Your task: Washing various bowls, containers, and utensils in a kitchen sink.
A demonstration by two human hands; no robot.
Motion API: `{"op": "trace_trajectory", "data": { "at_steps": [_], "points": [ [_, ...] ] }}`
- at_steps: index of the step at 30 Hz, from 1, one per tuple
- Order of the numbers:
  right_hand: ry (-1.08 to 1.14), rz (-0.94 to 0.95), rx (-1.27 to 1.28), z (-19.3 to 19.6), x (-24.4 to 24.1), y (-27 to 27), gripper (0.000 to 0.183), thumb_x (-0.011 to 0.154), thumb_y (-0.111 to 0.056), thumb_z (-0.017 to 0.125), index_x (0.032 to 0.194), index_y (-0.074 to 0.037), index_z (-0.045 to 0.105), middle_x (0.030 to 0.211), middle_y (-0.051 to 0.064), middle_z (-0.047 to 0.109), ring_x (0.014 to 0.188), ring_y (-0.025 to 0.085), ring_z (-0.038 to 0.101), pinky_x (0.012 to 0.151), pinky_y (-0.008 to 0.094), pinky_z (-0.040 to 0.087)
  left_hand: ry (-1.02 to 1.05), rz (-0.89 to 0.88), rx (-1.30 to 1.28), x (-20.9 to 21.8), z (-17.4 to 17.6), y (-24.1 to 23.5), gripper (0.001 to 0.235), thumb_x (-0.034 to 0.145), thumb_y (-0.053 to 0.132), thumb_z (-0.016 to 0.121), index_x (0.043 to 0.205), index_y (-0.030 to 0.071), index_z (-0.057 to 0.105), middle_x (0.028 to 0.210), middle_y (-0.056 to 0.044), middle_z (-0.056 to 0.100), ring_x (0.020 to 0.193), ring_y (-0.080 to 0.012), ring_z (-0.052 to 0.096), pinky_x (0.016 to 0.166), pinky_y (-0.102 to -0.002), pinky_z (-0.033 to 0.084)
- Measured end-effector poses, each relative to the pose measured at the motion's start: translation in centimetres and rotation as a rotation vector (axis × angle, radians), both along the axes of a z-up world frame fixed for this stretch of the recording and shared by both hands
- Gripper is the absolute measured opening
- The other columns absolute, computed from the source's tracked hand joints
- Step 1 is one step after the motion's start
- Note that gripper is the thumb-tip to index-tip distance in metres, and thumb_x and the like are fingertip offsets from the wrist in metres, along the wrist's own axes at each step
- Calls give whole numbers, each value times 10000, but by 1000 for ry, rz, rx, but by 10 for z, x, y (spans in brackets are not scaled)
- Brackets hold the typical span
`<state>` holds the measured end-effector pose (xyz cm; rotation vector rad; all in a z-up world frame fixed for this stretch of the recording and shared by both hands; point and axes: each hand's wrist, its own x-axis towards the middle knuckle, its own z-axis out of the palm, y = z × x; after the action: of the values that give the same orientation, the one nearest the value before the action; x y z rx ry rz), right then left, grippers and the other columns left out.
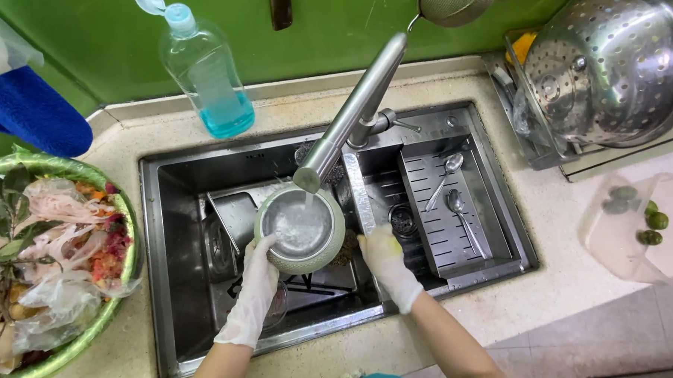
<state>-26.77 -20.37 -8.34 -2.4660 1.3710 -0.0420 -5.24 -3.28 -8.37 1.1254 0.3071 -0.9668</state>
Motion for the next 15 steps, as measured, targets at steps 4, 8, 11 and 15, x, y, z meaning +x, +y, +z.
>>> {"op": "trace_trajectory", "data": {
  "at_steps": [4, 8, 11, 15],
  "points": [
    [183, 91, 110, 27, -57, 37, 358, 867, -362, 724, 1037, -49, 693, 913, 215, 688, 788, 392, 717, 696, 468, 586, 152, -34, -153, 0, -23, 2, 510, 829, 79, 642, 1316, 0, 514, 1270, -151, 608, 1142, -270, 611, 1025, -428, 470],
    [220, 239, 207, 94, -21, 30, 318, 906, -390, 717, 1037, -103, 751, 876, 183, 740, 813, 359, 717, 731, 453, 566, 140, -71, -179, 6, -29, -1, 581, 753, 21, 614, 1324, 41, 510, 1249, -128, 599, 1121, -274, 597, 1003, -420, 476],
    [-386, 69, 659, 158, 35, 28, 355, 918, -288, 663, 1195, -71, 707, 860, 88, 765, 701, 201, 738, 625, 327, 588, -48, -108, -115, -4, 27, 8, 695, 691, -11, 641, 1360, 99, 485, 1253, -120, 595, 1141, -259, 590, 1005, -383, 487],
    [-915, -59, 1141, 159, 107, 8, 339, 902, -158, 690, 1201, -2, 665, 990, 60, 739, 835, 117, 711, 732, 257, 582, -627, -152, 154, -13, 88, 17, 750, 684, 82, 789, 1357, 80, 457, 1234, -121, 601, 1149, -253, 605, 986, -359, 505]
  ]
}}
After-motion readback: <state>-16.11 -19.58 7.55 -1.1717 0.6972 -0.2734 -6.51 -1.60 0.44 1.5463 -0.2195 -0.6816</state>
